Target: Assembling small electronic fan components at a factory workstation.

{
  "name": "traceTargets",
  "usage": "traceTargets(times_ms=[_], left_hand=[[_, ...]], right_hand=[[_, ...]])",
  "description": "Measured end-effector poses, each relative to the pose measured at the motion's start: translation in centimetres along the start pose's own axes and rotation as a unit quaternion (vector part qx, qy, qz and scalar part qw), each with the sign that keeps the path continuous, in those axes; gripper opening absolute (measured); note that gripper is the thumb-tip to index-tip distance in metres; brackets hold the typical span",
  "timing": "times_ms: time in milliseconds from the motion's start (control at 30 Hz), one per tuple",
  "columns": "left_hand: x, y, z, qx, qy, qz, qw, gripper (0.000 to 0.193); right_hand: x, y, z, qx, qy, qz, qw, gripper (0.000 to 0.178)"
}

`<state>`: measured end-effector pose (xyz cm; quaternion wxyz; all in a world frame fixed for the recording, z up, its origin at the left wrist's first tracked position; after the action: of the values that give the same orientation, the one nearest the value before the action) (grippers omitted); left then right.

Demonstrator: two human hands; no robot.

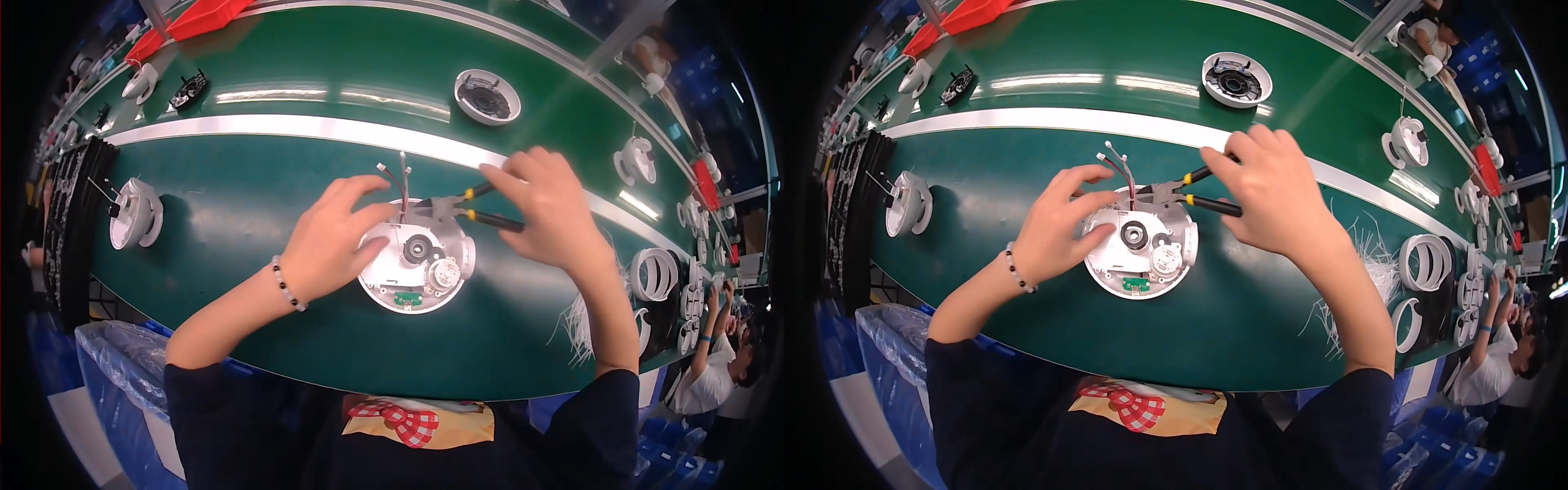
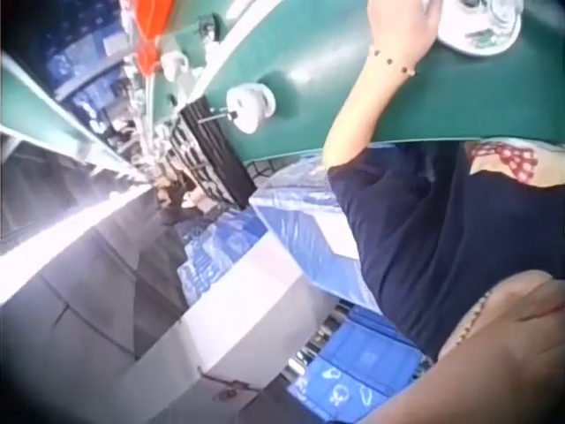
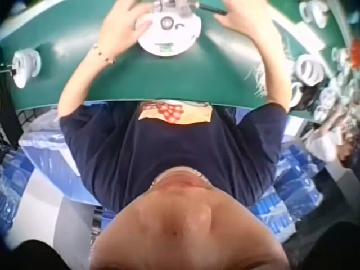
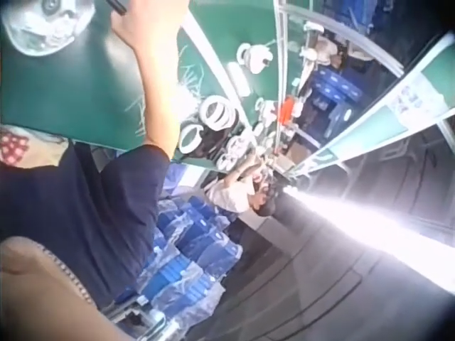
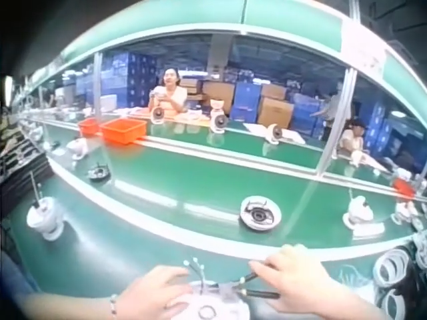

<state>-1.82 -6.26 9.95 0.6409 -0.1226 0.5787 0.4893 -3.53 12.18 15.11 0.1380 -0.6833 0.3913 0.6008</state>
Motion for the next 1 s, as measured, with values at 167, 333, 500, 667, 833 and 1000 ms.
traceTargets(times_ms=[167,333,500,667,833,1000], left_hand=[[1.8,1.1,0.6,0.045,-0.005,0.033,0.998,0.015],[1.6,1.3,1.0,0.066,-0.004,0.086,0.994,0.012],[1.8,1.6,1.2,0.084,0.003,0.087,0.993,0.014],[1.2,1.5,0.9,0.086,-0.001,0.108,0.99,0.016],[0.3,2.0,-0.6,0.021,-0.04,0.099,0.994,0.022],[2.9,3.4,-1.2,-0.112,-0.154,-0.087,0.978,0.028]], right_hand=[[1.5,1.2,0.1,-0.035,-0.047,-0.05,0.997,0.048],[2.0,1.4,0.1,-0.049,-0.078,-0.071,0.993,0.043],[2.4,1.1,0.2,-0.064,-0.097,-0.07,0.991,0.037],[0.6,-1.2,1.7,-0.024,-0.08,-0.064,0.994,0.037],[-4.1,-7.5,3.9,0.123,0.021,0.129,0.984,0.04],[-3.8,-13.4,3.7,0.216,0.09,0.196,0.952,0.038]])
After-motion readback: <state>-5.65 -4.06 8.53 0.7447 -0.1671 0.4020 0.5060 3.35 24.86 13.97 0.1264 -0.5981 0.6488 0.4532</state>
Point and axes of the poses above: each hand's wrist, its own y-axis towards the middle knuckle, its own x-axis out of the palm, z = x × y, the point moved 6 cm from there along y, towards the middle knuckle, and after that the axes turned 15 degrees about y, right-handed, at the moved point
